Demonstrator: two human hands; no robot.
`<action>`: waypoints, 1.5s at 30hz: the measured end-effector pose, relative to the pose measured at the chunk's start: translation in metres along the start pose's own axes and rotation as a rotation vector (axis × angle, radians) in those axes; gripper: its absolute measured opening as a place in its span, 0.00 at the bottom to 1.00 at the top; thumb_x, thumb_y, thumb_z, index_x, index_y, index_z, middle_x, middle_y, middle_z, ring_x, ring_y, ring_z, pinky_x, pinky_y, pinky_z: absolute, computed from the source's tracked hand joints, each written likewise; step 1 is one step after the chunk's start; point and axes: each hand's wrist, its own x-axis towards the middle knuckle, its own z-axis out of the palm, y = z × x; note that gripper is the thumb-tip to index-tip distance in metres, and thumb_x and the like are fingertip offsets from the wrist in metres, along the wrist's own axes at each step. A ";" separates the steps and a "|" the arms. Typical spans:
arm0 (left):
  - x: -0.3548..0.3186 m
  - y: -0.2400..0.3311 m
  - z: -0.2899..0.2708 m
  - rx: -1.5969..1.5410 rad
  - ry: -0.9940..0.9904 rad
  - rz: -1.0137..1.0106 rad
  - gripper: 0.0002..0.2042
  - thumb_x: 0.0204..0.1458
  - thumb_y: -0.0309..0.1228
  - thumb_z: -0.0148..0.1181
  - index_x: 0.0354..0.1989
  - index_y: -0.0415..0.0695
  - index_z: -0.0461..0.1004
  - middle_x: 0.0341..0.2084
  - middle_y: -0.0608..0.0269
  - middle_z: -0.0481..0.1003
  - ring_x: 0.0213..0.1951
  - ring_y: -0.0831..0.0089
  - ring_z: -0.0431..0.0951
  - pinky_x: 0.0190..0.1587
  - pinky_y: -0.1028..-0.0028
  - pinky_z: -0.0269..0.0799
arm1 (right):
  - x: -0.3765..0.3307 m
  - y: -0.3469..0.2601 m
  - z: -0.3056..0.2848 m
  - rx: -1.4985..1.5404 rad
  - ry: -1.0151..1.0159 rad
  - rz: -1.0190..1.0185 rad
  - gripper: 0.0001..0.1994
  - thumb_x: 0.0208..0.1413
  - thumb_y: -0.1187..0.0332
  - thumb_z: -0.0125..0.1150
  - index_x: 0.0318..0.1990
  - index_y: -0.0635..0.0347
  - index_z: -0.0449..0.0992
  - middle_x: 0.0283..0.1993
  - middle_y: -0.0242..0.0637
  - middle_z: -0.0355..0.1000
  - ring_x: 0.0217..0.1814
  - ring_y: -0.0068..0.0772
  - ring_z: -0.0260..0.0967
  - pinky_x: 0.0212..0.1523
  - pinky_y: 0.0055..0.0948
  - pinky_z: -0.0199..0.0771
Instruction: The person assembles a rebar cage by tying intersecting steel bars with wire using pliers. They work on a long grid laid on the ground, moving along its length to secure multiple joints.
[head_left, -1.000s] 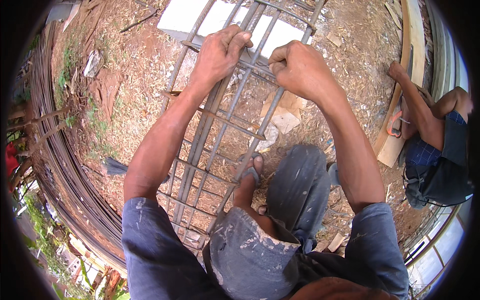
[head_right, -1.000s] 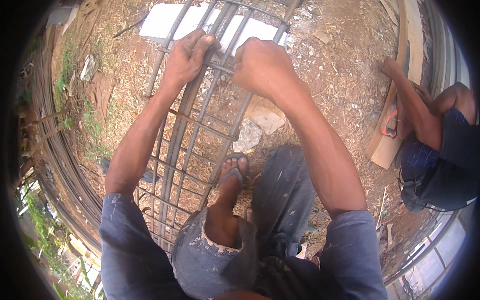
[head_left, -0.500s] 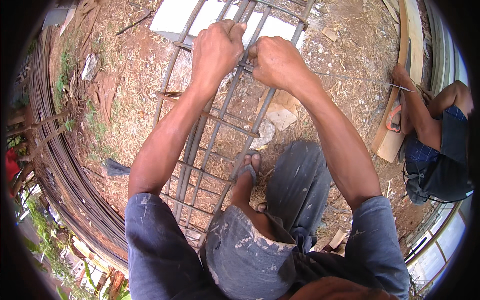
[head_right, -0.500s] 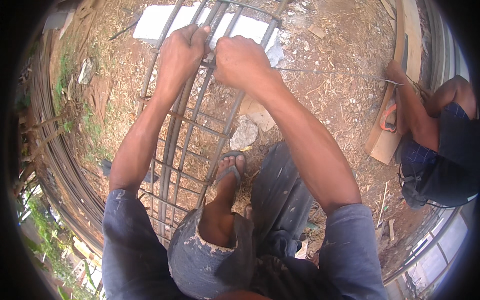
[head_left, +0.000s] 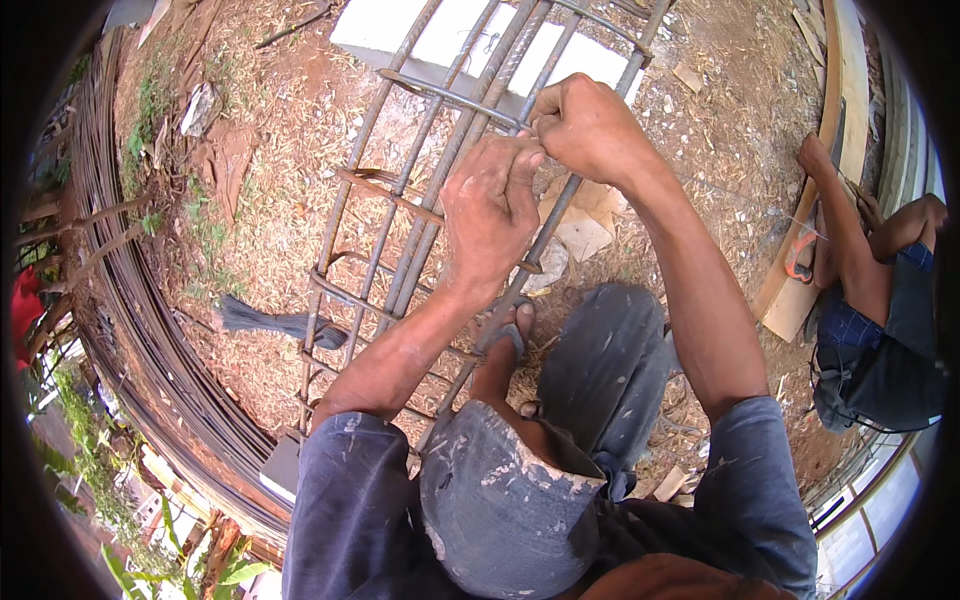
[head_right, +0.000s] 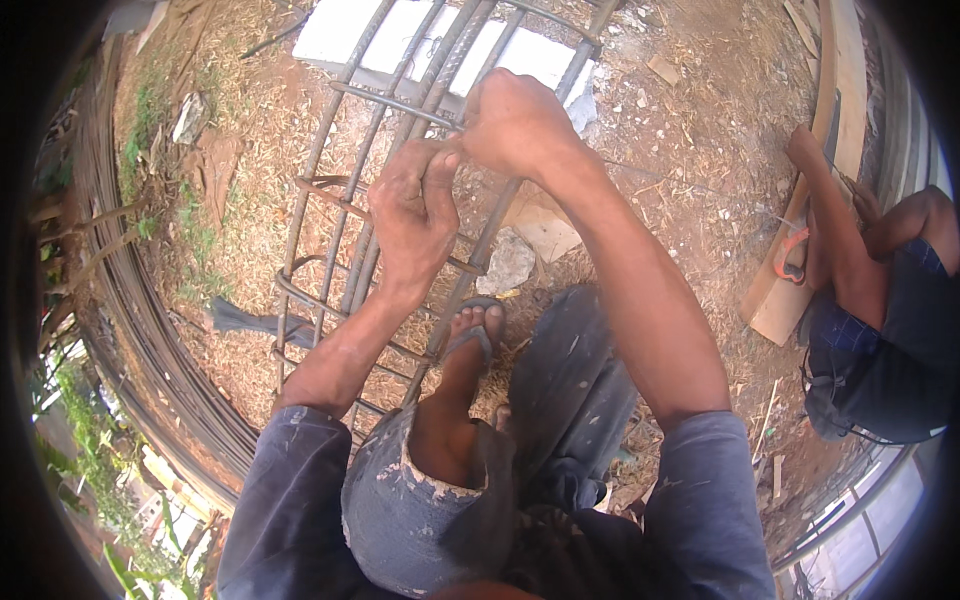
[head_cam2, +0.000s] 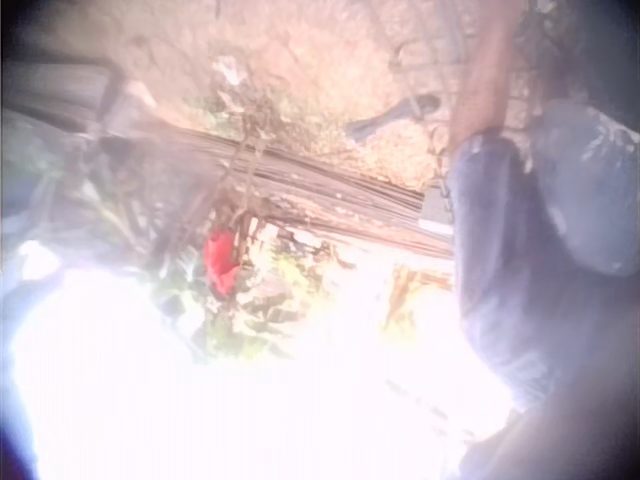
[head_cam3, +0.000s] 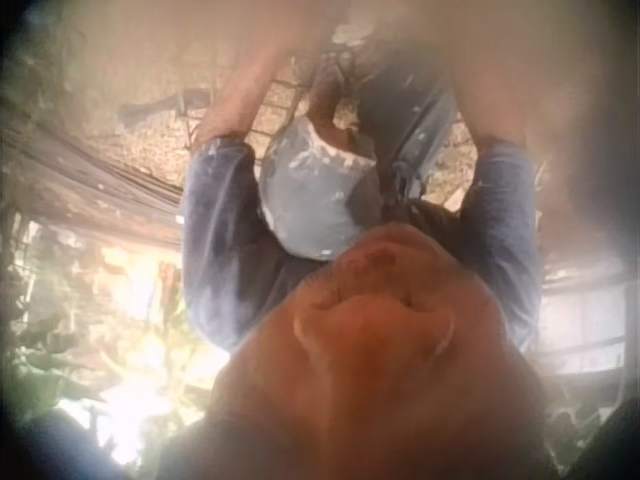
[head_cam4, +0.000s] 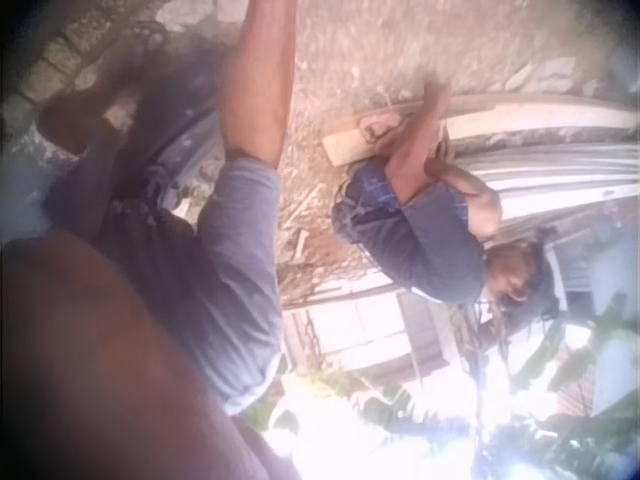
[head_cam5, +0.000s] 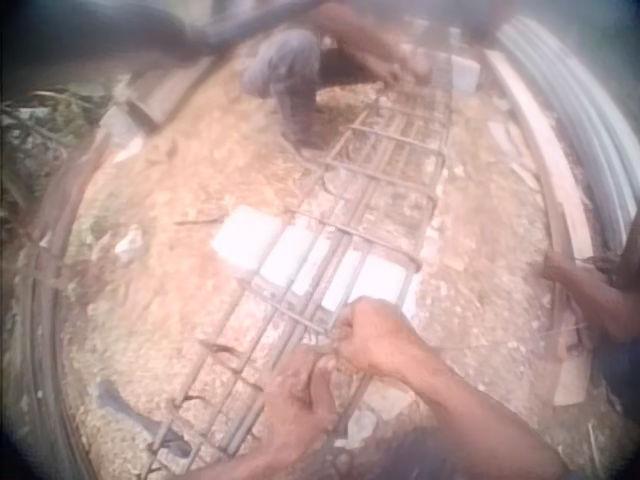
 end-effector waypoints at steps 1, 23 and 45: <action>-0.001 -0.002 -0.001 -0.008 -0.002 0.028 0.15 0.65 0.31 0.51 0.28 0.34 0.73 0.23 0.49 0.75 0.25 0.66 0.77 0.33 0.65 0.73 | 0.003 0.001 -0.003 0.002 -0.014 0.001 0.09 0.45 0.75 0.59 0.33 0.64 0.84 0.31 0.52 0.79 0.37 0.50 0.79 0.43 0.42 0.79; -0.024 -0.011 -0.016 0.488 -0.269 0.053 0.06 0.44 0.24 0.66 0.32 0.45 0.83 0.57 0.54 0.70 0.61 0.51 0.63 0.63 0.54 0.56 | 0.006 0.022 0.005 -0.251 0.091 -0.390 0.10 0.50 0.69 0.63 0.38 0.62 0.83 0.31 0.52 0.77 0.37 0.52 0.79 0.43 0.44 0.78; 0.046 -0.055 -0.045 0.753 -0.761 0.366 0.24 0.31 0.44 0.78 0.42 0.55 0.85 0.74 0.65 0.48 0.74 0.51 0.42 0.73 0.42 0.35 | -0.019 0.014 0.049 -0.455 0.480 -0.371 0.09 0.48 0.73 0.61 0.38 0.65 0.79 0.34 0.42 0.75 0.31 0.37 0.78 0.28 0.35 0.78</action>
